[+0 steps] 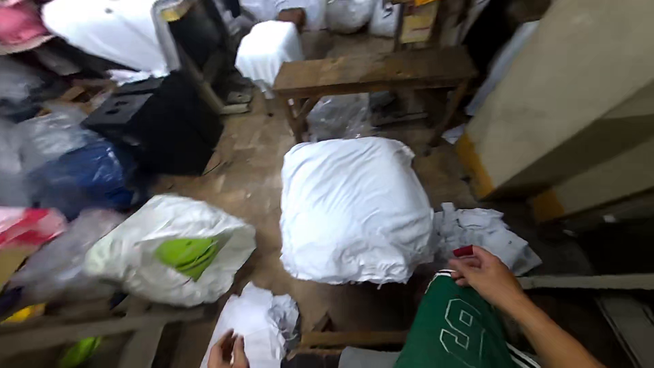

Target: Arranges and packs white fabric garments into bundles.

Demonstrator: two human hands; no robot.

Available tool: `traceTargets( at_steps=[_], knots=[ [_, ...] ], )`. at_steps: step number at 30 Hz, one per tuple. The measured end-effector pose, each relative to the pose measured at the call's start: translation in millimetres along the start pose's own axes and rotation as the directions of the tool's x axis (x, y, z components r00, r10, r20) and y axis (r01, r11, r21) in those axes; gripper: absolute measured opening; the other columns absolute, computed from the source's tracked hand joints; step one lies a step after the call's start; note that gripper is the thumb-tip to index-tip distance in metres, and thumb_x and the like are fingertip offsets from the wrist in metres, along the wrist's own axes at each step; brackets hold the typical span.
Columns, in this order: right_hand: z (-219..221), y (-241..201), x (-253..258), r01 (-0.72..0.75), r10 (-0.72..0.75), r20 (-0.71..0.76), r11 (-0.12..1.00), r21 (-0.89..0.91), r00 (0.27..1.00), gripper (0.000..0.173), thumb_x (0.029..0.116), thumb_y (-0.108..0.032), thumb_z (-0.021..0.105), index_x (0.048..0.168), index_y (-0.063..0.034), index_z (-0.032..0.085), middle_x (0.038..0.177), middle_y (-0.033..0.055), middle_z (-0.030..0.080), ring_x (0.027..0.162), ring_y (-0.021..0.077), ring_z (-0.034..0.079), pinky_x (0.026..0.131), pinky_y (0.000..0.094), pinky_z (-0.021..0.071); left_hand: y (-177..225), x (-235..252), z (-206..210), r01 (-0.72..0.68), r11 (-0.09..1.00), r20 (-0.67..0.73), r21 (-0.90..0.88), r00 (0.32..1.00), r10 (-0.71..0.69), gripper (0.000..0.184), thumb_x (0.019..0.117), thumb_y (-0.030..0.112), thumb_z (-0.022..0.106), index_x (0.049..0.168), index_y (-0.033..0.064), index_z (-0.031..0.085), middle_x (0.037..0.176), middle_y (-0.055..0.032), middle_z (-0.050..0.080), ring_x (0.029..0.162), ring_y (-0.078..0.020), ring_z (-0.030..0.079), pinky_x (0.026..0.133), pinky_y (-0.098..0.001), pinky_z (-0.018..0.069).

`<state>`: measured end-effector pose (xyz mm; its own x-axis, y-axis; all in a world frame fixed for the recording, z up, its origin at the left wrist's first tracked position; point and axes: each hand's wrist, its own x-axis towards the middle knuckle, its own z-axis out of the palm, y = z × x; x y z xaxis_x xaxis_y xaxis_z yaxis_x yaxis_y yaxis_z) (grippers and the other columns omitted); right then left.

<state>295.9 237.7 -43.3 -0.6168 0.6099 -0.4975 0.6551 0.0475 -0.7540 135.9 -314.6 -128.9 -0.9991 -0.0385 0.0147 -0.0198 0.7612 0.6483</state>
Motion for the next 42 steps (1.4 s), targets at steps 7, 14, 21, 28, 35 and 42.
traceTargets(
  at_steps=[7,14,21,28,35,42],
  knots=[
    [52.1,-5.4,67.0,-0.162,0.168,0.021,0.972,-0.171,0.986,0.050,0.0949,-0.015,0.067,0.140,-0.0031,0.048,0.109,0.0195,0.069,0.081,0.0305,0.074,0.073,0.0483,0.0634,322.4,92.4,122.4,-0.702,0.646,0.268,-0.299,0.589,0.763,0.025,0.1010,0.017,0.061,0.120,0.0036,0.068,0.106,-0.0072,0.072,0.091,-0.0144,0.072,0.082,-0.0370,0.0624],
    [-18.9,-13.4,74.7,-0.125,0.136,0.065,0.981,-0.150,0.989,0.047,0.0914,-0.015,0.075,0.131,-0.0015,0.055,0.099,0.0194,0.071,0.078,0.0312,0.074,0.074,0.0502,0.0630,407.2,46.6,191.9,-0.785,0.550,0.687,-0.284,0.234,0.688,0.026,0.1024,0.036,0.058,0.111,0.0171,0.073,0.097,0.0021,0.073,0.088,-0.0110,0.070,0.081,-0.0383,0.0606],
    [-60.6,-58.7,70.9,0.164,-0.100,-0.163,0.879,0.447,0.981,0.038,0.0981,-0.013,0.069,0.129,-0.0064,0.049,0.091,0.0098,0.068,0.057,0.0161,0.061,0.050,0.0309,0.0534,470.7,-0.5,237.7,-0.819,0.562,0.664,-0.113,0.359,0.656,0.029,0.0914,0.018,0.071,0.119,0.0100,0.068,0.102,-0.0171,0.071,0.090,-0.0379,0.071,0.068,-0.0589,0.0576],
    [32.0,-1.8,76.2,-0.110,0.145,0.157,0.970,-0.215,0.977,0.052,0.0898,-0.030,0.075,0.134,-0.0090,0.056,0.109,0.0160,0.070,0.090,0.0303,0.072,0.082,0.0529,0.0594,508.7,24.8,209.2,-0.800,0.595,0.863,-0.080,0.243,0.443,0.013,0.0970,0.020,0.066,0.102,0.0097,0.071,0.082,-0.0150,0.069,0.075,-0.0351,0.068,0.062,-0.0582,0.0541],
    [-22.9,-5.4,70.2,-0.029,0.026,0.086,0.999,0.032,0.996,0.041,0.0892,-0.013,0.074,0.125,-0.0009,0.058,0.103,0.0199,0.068,0.091,0.0336,0.069,0.081,0.0557,0.0574,479.6,23.4,223.5,-0.837,0.544,0.877,-0.061,0.216,0.429,0.031,0.0933,0.040,0.072,0.110,0.0141,0.070,0.088,-0.0085,0.071,0.079,-0.0279,0.070,0.069,-0.0551,0.0573],
    [-0.3,-19.0,66.4,-0.113,0.102,0.049,0.944,0.309,0.994,0.051,0.0960,-0.013,0.069,0.140,-0.0062,0.045,0.106,0.0181,0.068,0.070,0.0282,0.072,0.063,0.0442,0.0634,508.0,25.5,232.8,-0.805,0.585,0.826,0.102,0.396,0.401,0.025,0.0944,0.025,0.065,0.115,0.0115,0.067,0.097,-0.0174,0.072,0.092,-0.0390,0.071,0.074,-0.0626,0.0555]
  ],
)
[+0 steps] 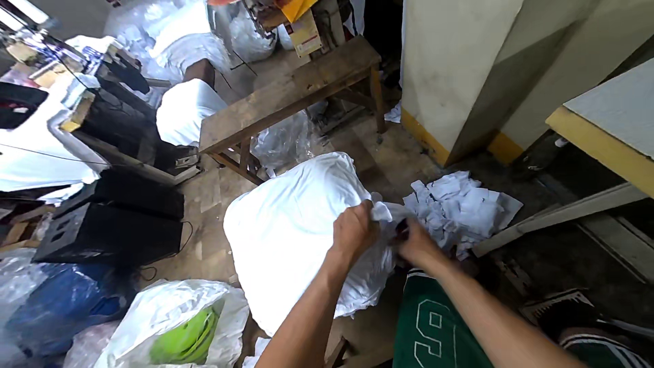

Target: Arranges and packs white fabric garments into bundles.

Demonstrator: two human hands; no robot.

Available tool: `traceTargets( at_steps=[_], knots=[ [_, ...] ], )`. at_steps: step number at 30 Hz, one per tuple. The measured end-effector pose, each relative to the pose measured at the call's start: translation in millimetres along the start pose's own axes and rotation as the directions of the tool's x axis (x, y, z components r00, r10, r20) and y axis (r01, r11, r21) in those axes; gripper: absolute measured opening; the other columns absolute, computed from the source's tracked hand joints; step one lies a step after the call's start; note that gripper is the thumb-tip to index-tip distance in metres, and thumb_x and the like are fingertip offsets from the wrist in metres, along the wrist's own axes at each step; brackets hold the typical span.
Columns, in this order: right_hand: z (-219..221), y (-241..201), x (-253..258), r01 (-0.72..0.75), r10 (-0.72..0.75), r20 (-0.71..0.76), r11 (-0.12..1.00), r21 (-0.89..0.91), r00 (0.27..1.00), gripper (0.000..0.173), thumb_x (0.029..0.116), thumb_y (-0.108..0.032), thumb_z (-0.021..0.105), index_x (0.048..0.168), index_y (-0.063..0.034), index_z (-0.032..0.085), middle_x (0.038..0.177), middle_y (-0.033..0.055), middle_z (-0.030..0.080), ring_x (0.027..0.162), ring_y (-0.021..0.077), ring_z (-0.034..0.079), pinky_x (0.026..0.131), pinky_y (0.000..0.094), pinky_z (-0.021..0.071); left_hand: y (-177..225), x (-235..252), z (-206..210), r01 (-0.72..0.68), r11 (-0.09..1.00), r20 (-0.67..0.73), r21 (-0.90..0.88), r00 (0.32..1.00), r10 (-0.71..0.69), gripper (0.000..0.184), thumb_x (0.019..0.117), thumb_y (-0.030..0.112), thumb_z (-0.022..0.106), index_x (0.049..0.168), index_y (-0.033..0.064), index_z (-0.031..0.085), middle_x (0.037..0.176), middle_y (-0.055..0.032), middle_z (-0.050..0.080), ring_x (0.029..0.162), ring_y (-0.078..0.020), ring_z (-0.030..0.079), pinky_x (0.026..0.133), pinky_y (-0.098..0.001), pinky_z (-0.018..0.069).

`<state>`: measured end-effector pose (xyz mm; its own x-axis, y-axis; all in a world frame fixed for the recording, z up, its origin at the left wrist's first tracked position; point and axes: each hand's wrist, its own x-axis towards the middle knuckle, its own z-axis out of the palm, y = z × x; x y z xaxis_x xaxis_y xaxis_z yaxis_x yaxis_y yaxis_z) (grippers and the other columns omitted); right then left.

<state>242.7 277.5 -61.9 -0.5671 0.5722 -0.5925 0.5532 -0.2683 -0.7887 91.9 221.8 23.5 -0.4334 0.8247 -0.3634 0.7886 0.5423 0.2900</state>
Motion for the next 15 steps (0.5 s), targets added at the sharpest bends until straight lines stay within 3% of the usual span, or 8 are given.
traceTargets(
  at_steps=[3,7,10,11,12,13,15],
  knots=[
    [34.4,19.6,15.4,-0.158,0.177,0.023,0.924,-0.350,0.984,0.054,0.0918,-0.015,0.072,0.138,-0.0068,0.045,0.106,0.0174,0.069,0.075,0.0262,0.073,0.070,0.0439,0.0627,-7.4,-0.1,-9.8,-0.039,0.999,0.017,-0.033,0.999,0.039,0.019,0.0978,0.027,0.061,0.107,0.0109,0.068,0.092,-0.0155,0.070,0.088,-0.0365,0.070,0.071,-0.0604,0.0548],
    [45.5,26.8,26.3,-0.142,0.150,-0.023,0.862,-0.486,0.988,0.054,0.0871,-0.010,0.074,0.135,-0.0053,0.051,0.106,0.0199,0.067,0.077,0.0294,0.072,0.070,0.0473,0.0614,-22.6,-14.2,-0.7,-0.124,0.985,-0.005,-0.120,0.992,0.124,0.015,0.0986,0.023,0.063,0.104,0.0103,0.069,0.084,-0.0155,0.069,0.079,-0.0359,0.069,0.063,-0.0593,0.0533],
    [15.0,18.1,25.6,-0.066,0.097,0.027,0.829,-0.555,0.995,0.055,0.0860,-0.012,0.077,0.134,0.0000,0.054,0.117,0.0254,0.066,0.101,0.0399,0.070,0.088,0.0588,0.0569,-24.1,-21.9,0.5,-0.115,0.978,-0.036,-0.173,0.993,0.110,0.013,0.0974,0.021,0.066,0.104,0.0105,0.069,0.081,-0.0154,0.068,0.074,-0.0349,0.068,0.060,-0.0579,0.0535],
    [-1.5,14.9,25.2,-0.050,0.089,0.048,0.848,-0.528,0.995,0.056,0.0860,-0.015,0.080,0.134,0.0014,0.055,0.117,0.0265,0.066,0.104,0.0420,0.068,0.092,0.0615,0.0541,-23.6,-22.2,4.9,-0.112,0.979,-0.033,-0.168,0.994,0.108,0.014,0.0967,0.022,0.068,0.105,0.0106,0.069,0.082,-0.0152,0.069,0.075,-0.0347,0.069,0.061,-0.0583,0.0539],
    [-19.4,11.1,24.5,-0.035,0.072,0.062,0.886,-0.461,0.995,0.055,0.0866,-0.017,0.081,0.132,0.0011,0.056,0.110,0.0242,0.068,0.096,0.0384,0.069,0.087,0.0579,0.0560,-21.7,-22.1,13.0,-0.109,0.983,-0.033,-0.149,0.994,0.105,0.019,0.0958,0.027,0.069,0.106,0.0107,0.069,0.085,-0.0149,0.069,0.078,-0.0344,0.070,0.064,-0.0584,0.0546],
    [-36.3,5.6,21.4,-0.003,0.028,0.072,0.945,-0.326,0.997,0.049,0.0893,-0.015,0.079,0.128,0.0013,0.055,0.094,0.0191,0.067,0.078,0.0296,0.067,0.074,0.0479,0.0577,-18.2,-20.5,25.0,-0.105,0.989,-0.033,-0.107,0.994,0.102,0.032,0.0942,0.037,0.071,0.112,0.0110,0.068,0.092,-0.0150,0.070,0.084,-0.0344,0.070,0.069,-0.0589,0.0564],
    [-55.5,-10.5,11.7,0.066,-0.072,0.038,0.990,0.126,0.997,0.033,0.0963,-0.008,0.069,0.123,-0.0027,0.049,0.075,0.0051,0.055,0.058,0.0117,0.050,0.055,0.0281,0.0462,-7.5,-15.5,52.8,-0.102,0.995,-0.013,0.020,0.995,0.102,0.062,0.0882,0.057,0.072,0.128,0.0112,0.063,0.112,-0.0165,0.068,0.103,-0.0364,0.068,0.079,-0.0581,0.0573]
  ],
)
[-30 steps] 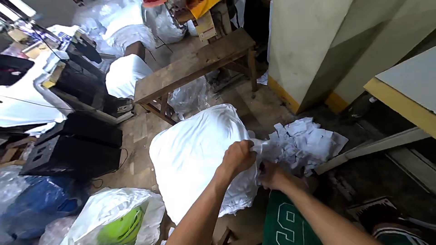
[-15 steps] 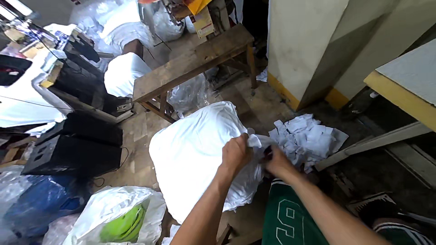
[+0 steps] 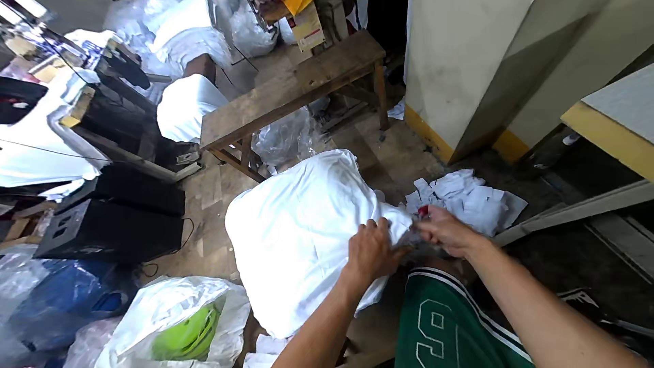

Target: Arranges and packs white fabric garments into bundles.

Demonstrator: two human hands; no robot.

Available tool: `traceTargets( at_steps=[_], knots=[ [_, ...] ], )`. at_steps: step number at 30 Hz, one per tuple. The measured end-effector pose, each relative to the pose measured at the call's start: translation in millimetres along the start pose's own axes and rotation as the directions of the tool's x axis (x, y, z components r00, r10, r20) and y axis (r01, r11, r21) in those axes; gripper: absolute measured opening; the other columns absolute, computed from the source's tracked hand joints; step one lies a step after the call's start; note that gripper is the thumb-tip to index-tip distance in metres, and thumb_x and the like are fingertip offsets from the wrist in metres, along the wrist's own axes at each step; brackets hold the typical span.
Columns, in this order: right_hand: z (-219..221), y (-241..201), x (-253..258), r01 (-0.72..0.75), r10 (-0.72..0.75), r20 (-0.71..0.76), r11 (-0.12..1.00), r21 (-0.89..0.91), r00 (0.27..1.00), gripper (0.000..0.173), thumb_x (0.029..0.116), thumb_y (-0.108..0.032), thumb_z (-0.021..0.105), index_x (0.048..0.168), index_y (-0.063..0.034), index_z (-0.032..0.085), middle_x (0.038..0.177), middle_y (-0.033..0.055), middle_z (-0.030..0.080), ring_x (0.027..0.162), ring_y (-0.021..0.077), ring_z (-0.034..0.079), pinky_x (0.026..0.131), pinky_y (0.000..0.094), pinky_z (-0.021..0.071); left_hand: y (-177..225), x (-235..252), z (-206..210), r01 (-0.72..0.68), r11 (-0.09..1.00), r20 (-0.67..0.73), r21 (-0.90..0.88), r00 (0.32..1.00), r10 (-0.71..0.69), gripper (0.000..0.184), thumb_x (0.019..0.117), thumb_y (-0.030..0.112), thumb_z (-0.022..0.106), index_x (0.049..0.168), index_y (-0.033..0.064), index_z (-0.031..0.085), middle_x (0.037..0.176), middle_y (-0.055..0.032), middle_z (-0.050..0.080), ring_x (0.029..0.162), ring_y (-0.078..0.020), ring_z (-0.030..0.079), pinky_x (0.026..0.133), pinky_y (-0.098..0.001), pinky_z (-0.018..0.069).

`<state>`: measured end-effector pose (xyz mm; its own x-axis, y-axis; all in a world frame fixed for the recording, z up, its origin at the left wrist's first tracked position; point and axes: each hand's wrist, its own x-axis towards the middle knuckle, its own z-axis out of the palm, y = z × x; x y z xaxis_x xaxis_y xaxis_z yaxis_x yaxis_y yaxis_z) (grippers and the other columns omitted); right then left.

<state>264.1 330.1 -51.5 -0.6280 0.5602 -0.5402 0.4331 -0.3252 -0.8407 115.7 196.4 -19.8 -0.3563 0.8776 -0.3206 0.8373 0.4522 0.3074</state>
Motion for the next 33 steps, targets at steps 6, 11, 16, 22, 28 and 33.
traceTargets(
  at_steps=[6,11,16,22,28,33],
  knots=[
    [35.7,36.7,12.5,-0.106,0.102,-0.048,0.989,-0.103,0.994,0.050,0.0948,-0.016,0.071,0.137,-0.0026,0.047,0.103,0.0184,0.069,0.073,0.0277,0.072,0.068,0.0446,0.0634,14.1,32.8,-58.7,0.167,0.986,-0.023,-0.005,0.986,-0.167,0.029,0.0984,0.031,0.060,0.120,0.0128,0.066,0.100,-0.0173,0.072,0.094,-0.0388,0.071,0.074,-0.0620,0.0557],
    [77.9,38.8,22.4,-0.208,0.239,-0.012,0.815,-0.541,0.971,0.046,0.0909,-0.020,0.073,0.130,-0.0084,0.053,0.092,0.0136,0.069,0.066,0.0222,0.070,0.064,0.0398,0.0616,1.2,36.5,-62.8,0.123,0.992,0.019,-0.026,0.992,-0.122,0.024,0.0995,0.032,0.059,0.110,0.0127,0.067,0.093,-0.0141,0.071,0.089,-0.0356,0.071,0.071,-0.0600,0.0553],
    [42.2,25.4,12.0,-0.095,0.103,-0.010,0.872,-0.480,0.995,0.046,0.0881,-0.014,0.075,0.130,-0.0021,0.057,0.107,0.0220,0.069,0.091,0.0359,0.070,0.082,0.0578,0.0576,-11.9,30.2,-50.7,0.045,0.990,0.048,-0.132,0.998,-0.039,0.028,0.0990,0.033,0.063,0.114,0.0098,0.068,0.095,-0.0165,0.071,0.091,-0.0367,0.071,0.076,-0.0623,0.0553],
    [22.9,-10.1,9.0,0.112,-0.096,-0.106,0.982,0.151,0.990,0.035,0.0955,-0.009,0.069,0.124,-0.0043,0.049,0.088,0.0095,0.062,0.056,0.0151,0.055,0.051,0.0310,0.0497,18.2,28.0,-30.4,0.072,0.994,0.043,0.086,0.996,-0.076,0.041,0.0961,0.037,0.066,0.123,0.0062,0.064,0.108,-0.0199,0.070,0.098,-0.0410,0.070,0.076,-0.0620,0.0555],
    [67.6,48.0,24.5,-0.196,0.191,-0.068,0.810,-0.552,0.979,0.045,0.0917,-0.018,0.072,0.132,-0.0066,0.054,0.101,0.0167,0.070,0.081,0.0291,0.073,0.075,0.0491,0.0614,11.6,44.5,-65.4,0.115,0.992,0.055,0.056,0.991,-0.119,0.028,0.0993,0.036,0.062,0.111,0.0115,0.066,0.097,-0.0152,0.071,0.093,-0.0363,0.071,0.075,-0.0601,0.0557],
    [26.5,23.0,19.4,-0.098,0.082,-0.071,0.961,-0.259,0.994,0.045,0.0905,-0.012,0.071,0.131,-0.0011,0.054,0.091,0.0156,0.064,0.074,0.0260,0.064,0.067,0.0452,0.0558,-6.0,31.0,-44.4,0.040,0.998,0.028,-0.039,0.999,-0.039,0.036,0.0966,0.043,0.067,0.112,0.0104,0.066,0.093,-0.0149,0.070,0.089,-0.0358,0.071,0.072,-0.0598,0.0562]
  ],
)
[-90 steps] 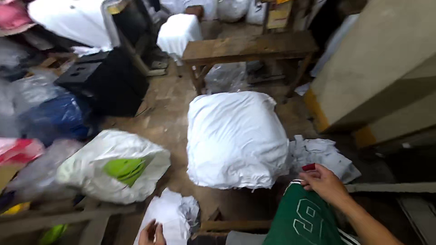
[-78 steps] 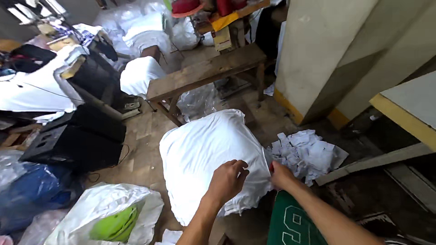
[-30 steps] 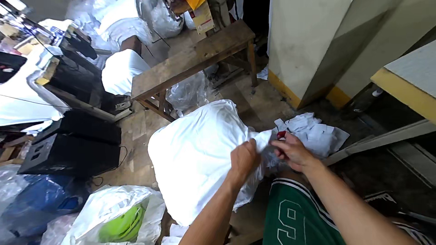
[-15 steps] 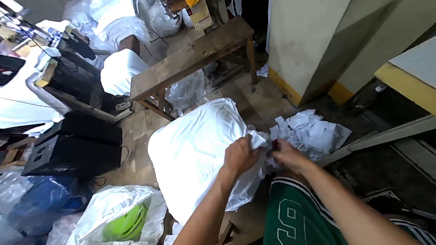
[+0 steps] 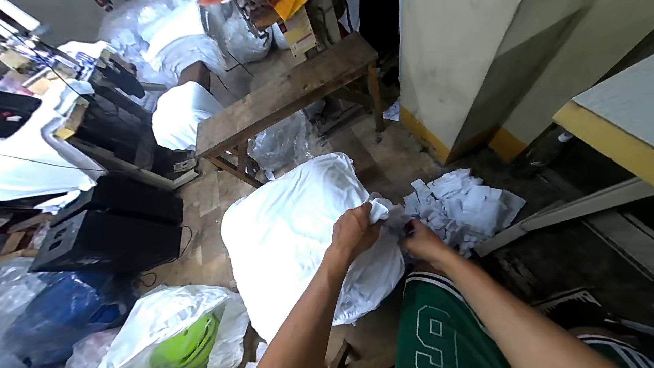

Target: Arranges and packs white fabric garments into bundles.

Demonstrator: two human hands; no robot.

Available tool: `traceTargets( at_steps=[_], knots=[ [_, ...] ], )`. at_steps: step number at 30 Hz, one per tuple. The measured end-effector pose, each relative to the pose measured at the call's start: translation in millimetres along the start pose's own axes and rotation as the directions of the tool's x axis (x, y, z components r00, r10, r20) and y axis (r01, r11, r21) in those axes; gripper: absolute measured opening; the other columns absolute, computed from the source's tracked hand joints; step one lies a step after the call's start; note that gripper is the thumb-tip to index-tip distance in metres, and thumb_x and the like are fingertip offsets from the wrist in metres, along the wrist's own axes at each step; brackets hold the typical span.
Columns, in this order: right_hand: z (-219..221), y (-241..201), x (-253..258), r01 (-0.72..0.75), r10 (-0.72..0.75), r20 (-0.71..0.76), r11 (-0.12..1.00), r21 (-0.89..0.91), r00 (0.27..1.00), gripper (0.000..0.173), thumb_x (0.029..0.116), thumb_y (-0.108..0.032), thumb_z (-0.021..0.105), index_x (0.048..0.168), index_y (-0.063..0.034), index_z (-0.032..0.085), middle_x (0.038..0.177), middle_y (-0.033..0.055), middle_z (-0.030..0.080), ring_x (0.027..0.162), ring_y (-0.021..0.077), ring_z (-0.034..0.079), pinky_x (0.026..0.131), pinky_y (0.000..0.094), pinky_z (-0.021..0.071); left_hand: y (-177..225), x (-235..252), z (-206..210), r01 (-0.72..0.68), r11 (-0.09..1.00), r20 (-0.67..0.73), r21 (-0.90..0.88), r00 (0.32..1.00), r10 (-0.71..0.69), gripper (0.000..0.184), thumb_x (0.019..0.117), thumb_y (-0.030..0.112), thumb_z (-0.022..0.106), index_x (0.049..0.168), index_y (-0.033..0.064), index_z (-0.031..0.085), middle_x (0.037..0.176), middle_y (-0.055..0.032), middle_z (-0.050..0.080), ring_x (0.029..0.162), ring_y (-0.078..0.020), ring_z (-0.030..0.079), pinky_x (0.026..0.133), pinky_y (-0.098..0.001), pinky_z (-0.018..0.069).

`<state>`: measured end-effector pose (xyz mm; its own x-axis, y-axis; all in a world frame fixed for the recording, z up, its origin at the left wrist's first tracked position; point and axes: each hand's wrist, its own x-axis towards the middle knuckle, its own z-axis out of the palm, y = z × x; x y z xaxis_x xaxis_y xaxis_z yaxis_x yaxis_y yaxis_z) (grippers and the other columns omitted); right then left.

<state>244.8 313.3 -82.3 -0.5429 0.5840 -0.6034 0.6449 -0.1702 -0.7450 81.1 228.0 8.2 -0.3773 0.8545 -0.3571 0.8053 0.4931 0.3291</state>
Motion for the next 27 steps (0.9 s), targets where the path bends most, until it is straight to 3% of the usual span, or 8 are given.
traceTargets(
  at_steps=[2,4,8,13,16,21,24,27],
  knots=[
    [-21.3,-17.4,-8.8,0.083,-0.093,-0.003,0.871,0.484,0.996,0.025,0.0999,-0.008,0.062,0.121,-0.0059,0.048,0.067,-0.0010,0.046,0.049,0.0063,0.038,0.046,0.0225,0.0363,11.3,-12.2,15.5,-0.011,0.999,-0.031,0.044,0.999,0.013,0.057,0.0897,0.052,0.074,0.122,0.0058,0.064,0.103,-0.0195,0.069,0.092,-0.0400,0.070,0.073,-0.0618,0.0564],
    [-23.5,-30.4,-10.6,0.132,-0.152,-0.022,0.765,0.630,0.988,0.023,0.0985,-0.009,0.064,0.115,-0.0102,0.048,0.068,-0.0017,0.048,0.047,0.0043,0.037,0.044,0.0202,0.0350,19.0,-1.4,24.7,0.042,0.991,0.021,0.128,0.999,-0.045,0.053,0.0932,0.047,0.070,0.126,0.0060,0.063,0.111,-0.0192,0.069,0.099,-0.0399,0.069,0.078,-0.0606,0.0555],
    [12.6,-4.0,0.3,0.027,-0.019,-0.040,0.978,0.209,0.999,0.048,0.0931,-0.016,0.074,0.133,-0.0026,0.050,0.100,0.0184,0.069,0.069,0.0277,0.070,0.064,0.0446,0.0617,15.7,18.1,-20.0,0.158,0.985,-0.029,0.076,0.987,-0.156,0.031,0.0963,0.031,0.064,0.120,0.0103,0.065,0.104,-0.0185,0.071,0.099,-0.0401,0.070,0.078,-0.0629,0.0552],
    [51.5,8.1,6.3,-0.034,0.040,0.010,0.935,-0.354,0.999,0.046,0.0884,-0.018,0.074,0.129,-0.0063,0.057,0.105,0.0180,0.070,0.090,0.0332,0.072,0.081,0.0547,0.0594,5.4,14.3,-35.9,0.122,0.992,-0.044,0.016,0.992,-0.121,0.024,0.0956,0.030,0.063,0.110,0.0113,0.066,0.095,-0.0152,0.071,0.091,-0.0368,0.070,0.073,-0.0616,0.0544],
    [41.5,8.3,6.2,0.010,-0.024,-0.029,0.918,-0.396,0.999,0.048,0.0842,-0.014,0.074,0.129,-0.0048,0.057,0.107,0.0193,0.070,0.100,0.0380,0.069,0.086,0.0603,0.0554,-8.4,16.0,-25.6,0.093,0.995,-0.013,-0.028,0.996,-0.093,0.024,0.0955,0.030,0.064,0.111,0.0114,0.066,0.095,-0.0153,0.071,0.091,-0.0367,0.070,0.074,-0.0623,0.0546],
    [44.2,15.9,11.4,0.015,0.015,0.065,0.899,-0.438,0.998,0.053,0.0892,-0.025,0.076,0.135,-0.0106,0.053,0.105,0.0143,0.070,0.086,0.0297,0.073,0.077,0.0521,0.0609,1.9,21.0,-16.0,0.071,0.997,0.034,-0.008,0.997,-0.071,0.024,0.0955,0.033,0.063,0.110,0.0133,0.066,0.096,-0.0139,0.071,0.092,-0.0354,0.070,0.073,-0.0614,0.0546],
    [46.3,13.7,10.1,-0.011,0.044,0.056,0.870,-0.492,0.997,0.050,0.0857,-0.018,0.076,0.131,-0.0091,0.055,0.106,0.0190,0.069,0.094,0.0366,0.071,0.080,0.0586,0.0576,-3.0,18.8,-18.1,0.065,0.998,0.039,-0.007,0.997,-0.065,0.024,0.0962,0.032,0.063,0.110,0.0134,0.066,0.095,-0.0133,0.071,0.091,-0.0346,0.070,0.073,-0.0608,0.0546],
    [8.1,5.7,1.4,-0.001,0.005,0.011,0.947,-0.321,1.000,0.050,0.0865,-0.016,0.075,0.131,-0.0027,0.057,0.111,0.0237,0.069,0.102,0.0409,0.068,0.087,0.0635,0.0541,-8.9,11.2,-15.4,0.025,1.000,0.035,-0.008,0.999,-0.025,0.029,0.0955,0.036,0.066,0.110,0.0111,0.064,0.094,-0.0141,0.070,0.091,-0.0351,0.070,0.073,-0.0599,0.0548]
  ],
)
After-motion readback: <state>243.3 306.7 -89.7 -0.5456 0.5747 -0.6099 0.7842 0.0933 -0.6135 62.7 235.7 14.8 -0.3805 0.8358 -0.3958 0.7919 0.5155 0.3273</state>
